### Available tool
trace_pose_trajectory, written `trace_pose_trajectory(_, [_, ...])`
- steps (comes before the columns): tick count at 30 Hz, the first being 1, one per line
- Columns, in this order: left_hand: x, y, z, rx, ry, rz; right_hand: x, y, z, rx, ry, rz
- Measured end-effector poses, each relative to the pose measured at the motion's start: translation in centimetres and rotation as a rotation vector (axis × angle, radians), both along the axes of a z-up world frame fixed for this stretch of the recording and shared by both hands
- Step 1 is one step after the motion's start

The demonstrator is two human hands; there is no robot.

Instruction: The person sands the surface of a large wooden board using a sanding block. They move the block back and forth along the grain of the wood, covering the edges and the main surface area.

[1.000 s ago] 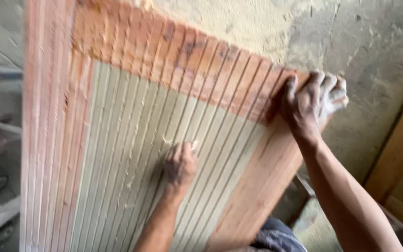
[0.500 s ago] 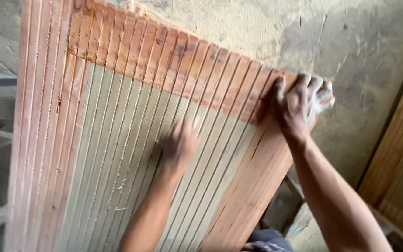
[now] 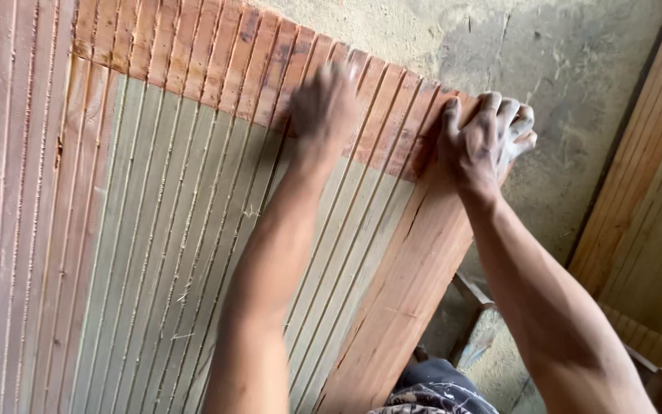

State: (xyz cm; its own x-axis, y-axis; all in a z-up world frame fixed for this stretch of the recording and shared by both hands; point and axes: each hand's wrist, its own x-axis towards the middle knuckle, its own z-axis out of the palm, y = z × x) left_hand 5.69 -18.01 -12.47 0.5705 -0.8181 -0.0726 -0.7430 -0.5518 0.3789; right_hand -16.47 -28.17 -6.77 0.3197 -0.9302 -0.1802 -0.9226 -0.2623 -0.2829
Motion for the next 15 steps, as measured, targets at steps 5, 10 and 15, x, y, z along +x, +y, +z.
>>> trace_pose_trajectory(5, [-5.8,20.3,8.2,0.015,-0.041,0.009,0.5,0.1,0.5,-0.069,0.025,0.04])
trace_pose_trajectory(10, [-3.0,8.2,5.9,-0.1,0.003,-0.01,-0.5,1.0,-0.1,-0.038,0.023,0.018])
trace_pose_trajectory(15, [1.9,-7.9,-1.4,-0.122,0.001,0.029,0.4,-0.1,0.5,-0.082,0.003,0.043])
